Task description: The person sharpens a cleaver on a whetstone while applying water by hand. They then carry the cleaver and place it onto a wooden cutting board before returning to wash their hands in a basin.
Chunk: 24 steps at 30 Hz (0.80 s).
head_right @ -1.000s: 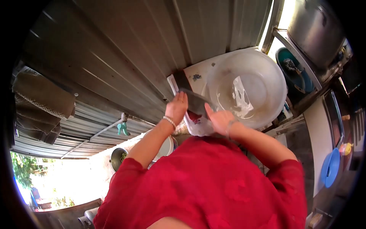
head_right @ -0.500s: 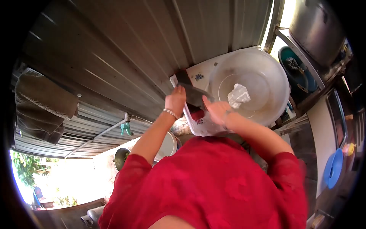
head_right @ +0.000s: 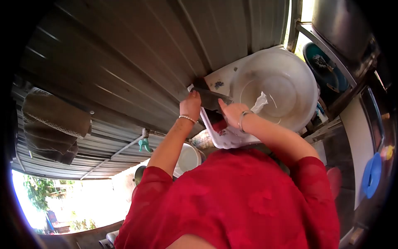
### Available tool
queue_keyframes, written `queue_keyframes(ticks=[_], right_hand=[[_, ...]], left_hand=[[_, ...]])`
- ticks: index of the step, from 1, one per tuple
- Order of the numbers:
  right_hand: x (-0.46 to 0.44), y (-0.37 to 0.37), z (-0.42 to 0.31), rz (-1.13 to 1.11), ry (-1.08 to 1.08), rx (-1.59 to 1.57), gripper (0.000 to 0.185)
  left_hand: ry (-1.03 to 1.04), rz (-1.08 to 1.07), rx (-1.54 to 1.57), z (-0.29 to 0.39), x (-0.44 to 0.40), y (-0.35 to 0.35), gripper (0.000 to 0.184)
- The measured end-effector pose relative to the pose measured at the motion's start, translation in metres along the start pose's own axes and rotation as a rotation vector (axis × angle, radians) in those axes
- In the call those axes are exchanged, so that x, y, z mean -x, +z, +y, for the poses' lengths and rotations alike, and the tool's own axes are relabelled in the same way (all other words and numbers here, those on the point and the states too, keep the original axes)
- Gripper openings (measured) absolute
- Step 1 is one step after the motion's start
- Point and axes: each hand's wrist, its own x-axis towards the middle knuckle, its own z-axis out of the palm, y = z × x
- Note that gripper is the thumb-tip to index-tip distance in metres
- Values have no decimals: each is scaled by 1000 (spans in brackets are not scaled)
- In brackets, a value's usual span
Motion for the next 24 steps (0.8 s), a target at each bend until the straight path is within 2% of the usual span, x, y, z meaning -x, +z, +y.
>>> queue_keyframes(ticks=[1,2,7,8,11,14,17,18,19,20,22,24], right_hand=[[-2,-3,-2,0,1,2,65],[-2,-4,-2,-4,4,4,65],[58,-8,0,-185,-12,-13,64],[64,-5,-2,-220,-2,-18,63],[28,-2,1,-62,-14,14,63],[-5,-8,-3,0,-10,-25,63],[14,3,5,0,-76,20,64],[29,4,5,-52,-67,22,64],[49,0,4,-104,-59,24,65],[60,-1,3,-156,-48,23,65],[58,7,5,-93,-75,-12,65],[39,18,10,19,-80,11,66]], left_hand=[[-2,-25,-11,-3,-5,-6,23],[-33,-202,25,-1,-4,-13,26],[106,115,4,44,67,-17,30],[73,65,19,44,68,-13,31],[-35,-87,45,24,28,-14,32],[-29,-73,17,-5,1,0,33],[2,-258,12,10,15,-25,33],[9,-218,69,23,29,-36,25],[74,-93,33,29,54,-19,33],[75,-95,35,38,66,-21,36],[69,-40,10,45,72,-18,36],[-5,-160,12,31,43,-18,35]])
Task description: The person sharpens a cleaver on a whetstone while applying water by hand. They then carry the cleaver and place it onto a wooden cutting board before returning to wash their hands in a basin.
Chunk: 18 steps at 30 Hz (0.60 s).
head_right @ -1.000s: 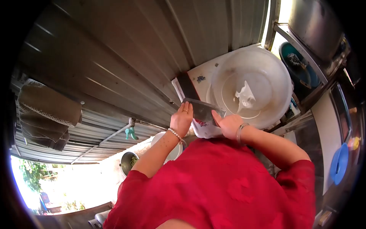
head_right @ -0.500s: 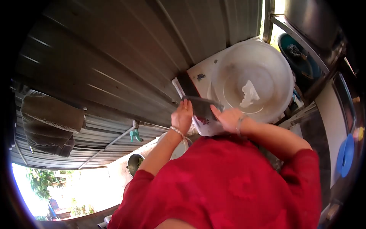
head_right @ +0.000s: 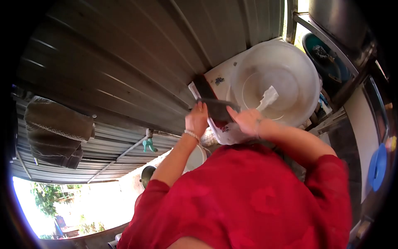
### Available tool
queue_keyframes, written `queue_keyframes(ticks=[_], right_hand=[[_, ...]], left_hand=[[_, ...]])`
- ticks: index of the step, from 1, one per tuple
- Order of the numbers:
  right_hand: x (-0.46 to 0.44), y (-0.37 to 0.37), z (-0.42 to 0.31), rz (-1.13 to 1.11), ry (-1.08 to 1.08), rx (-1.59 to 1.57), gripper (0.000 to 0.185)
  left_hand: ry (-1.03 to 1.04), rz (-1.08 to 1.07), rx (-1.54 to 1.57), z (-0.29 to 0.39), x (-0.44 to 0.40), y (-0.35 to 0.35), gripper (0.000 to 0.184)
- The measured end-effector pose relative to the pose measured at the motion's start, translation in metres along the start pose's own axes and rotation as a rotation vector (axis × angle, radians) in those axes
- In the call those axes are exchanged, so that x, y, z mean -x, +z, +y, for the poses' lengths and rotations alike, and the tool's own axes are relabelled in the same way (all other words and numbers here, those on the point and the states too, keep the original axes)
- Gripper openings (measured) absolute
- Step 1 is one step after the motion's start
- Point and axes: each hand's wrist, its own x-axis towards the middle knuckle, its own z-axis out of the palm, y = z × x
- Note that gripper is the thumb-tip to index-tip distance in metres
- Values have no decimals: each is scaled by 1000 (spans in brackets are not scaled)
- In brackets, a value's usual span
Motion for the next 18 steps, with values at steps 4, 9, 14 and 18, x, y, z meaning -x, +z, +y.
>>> queue_keyframes(ticks=[4,9,14,18], right_hand=[[-41,-7,-3,63,3,-21,66],[19,-34,-13,-194,26,-28,62],[-17,-13,-7,-66,59,-49,66],[-48,-22,-10,-29,50,-2,69]], left_hand=[[15,127,2,-37,-39,1,23],[102,221,-5,3,21,10,31],[-16,14,-43,-8,-12,-4,30],[-40,10,-4,-38,-37,6,26]])
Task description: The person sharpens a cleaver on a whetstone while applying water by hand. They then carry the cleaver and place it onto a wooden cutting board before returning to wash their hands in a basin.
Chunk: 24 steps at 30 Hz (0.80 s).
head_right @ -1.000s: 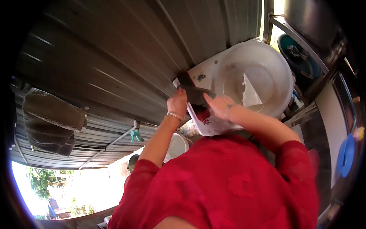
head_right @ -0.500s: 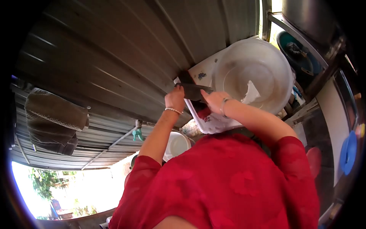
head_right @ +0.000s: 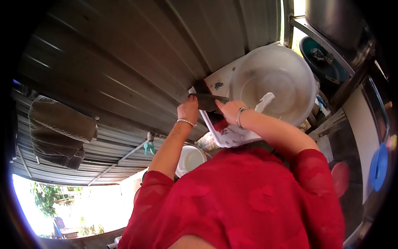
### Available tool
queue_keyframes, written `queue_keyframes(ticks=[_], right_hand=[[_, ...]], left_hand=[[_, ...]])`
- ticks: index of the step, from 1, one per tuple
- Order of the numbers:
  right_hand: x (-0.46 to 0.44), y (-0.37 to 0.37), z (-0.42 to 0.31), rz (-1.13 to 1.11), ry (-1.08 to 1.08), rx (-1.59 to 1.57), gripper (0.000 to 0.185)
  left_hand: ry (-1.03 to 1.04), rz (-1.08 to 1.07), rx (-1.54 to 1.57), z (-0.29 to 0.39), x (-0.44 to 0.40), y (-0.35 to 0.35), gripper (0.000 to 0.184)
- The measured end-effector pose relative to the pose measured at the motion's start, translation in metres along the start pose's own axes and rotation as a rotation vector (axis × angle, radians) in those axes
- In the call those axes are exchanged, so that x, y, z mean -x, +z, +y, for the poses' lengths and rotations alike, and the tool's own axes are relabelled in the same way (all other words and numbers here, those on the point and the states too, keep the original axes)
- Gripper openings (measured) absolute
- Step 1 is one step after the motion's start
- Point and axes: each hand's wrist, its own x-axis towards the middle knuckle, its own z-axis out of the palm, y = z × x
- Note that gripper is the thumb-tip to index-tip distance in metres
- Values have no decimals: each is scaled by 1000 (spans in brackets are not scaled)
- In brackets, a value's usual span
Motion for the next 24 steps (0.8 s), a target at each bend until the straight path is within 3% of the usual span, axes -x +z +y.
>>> queue_keyframes(ticks=[3,5,6,9,12,16,17,18,24], right_hand=[[41,-7,3,-79,-35,19,66],[56,-2,4,-135,-17,20,64],[61,2,3,-172,-10,16,63],[22,14,5,14,0,-19,62],[-9,1,2,49,-10,2,62],[22,12,9,-27,-72,7,63],[42,6,4,-104,-59,22,63],[51,1,1,-183,-43,38,63],[-11,4,5,20,-95,25,63]], left_hand=[[70,24,38,24,37,-19,25],[139,250,-9,39,66,2,27],[123,255,-37,40,66,7,30],[9,117,-38,19,28,4,29],[-30,-16,-45,-3,-2,-1,27],[1,-76,4,22,36,-16,26],[75,97,-46,27,57,0,33],[66,92,-23,31,64,-2,35],[-73,-41,-13,-3,17,-5,35]])
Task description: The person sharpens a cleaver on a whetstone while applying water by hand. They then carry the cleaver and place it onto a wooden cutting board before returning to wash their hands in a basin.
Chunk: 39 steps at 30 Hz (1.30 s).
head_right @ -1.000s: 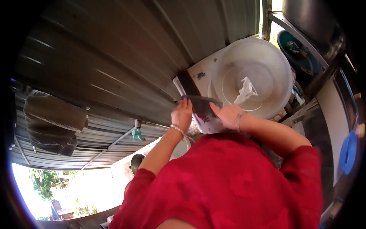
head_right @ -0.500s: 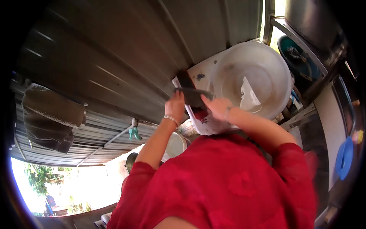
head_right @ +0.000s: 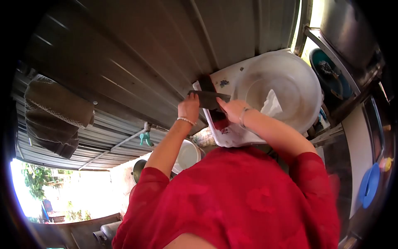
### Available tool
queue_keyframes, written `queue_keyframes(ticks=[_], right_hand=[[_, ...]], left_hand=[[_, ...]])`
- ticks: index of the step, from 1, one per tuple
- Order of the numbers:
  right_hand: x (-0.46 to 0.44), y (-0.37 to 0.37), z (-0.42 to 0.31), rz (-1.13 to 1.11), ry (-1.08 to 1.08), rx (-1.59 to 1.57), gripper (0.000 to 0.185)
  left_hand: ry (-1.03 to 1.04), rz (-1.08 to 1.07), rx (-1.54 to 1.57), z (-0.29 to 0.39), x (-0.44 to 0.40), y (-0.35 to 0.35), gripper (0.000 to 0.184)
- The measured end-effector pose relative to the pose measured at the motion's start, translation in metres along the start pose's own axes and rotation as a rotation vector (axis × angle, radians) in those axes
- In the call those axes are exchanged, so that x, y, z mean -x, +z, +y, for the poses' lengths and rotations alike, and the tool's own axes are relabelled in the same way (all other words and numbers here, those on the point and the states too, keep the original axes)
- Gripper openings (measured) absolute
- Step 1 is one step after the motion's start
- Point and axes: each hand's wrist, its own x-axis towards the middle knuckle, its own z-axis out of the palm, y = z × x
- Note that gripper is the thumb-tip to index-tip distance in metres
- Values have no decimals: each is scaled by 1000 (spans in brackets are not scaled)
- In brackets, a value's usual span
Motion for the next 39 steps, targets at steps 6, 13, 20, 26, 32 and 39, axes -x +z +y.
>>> queue_keyframes(ticks=[6,13,20,26,32,39], right_hand=[[37,-6,-9,-119,2,15,64],[6,-4,-3,-38,8,30,67],[32,0,-3,-78,57,20,70],[94,-28,33,-101,161,15,67],[114,-59,43,186,454,-830,27],[41,8,13,126,475,-1917,5]], left_hand=[[94,-2,-2,17,51,-2,38],[-22,-95,-36,7,8,-2,36],[111,186,-2,18,33,18,33],[269,61,245,77,15,-37,26],[291,108,506,58,60,-69,19],[-10,-230,787,69,68,-49,29]])
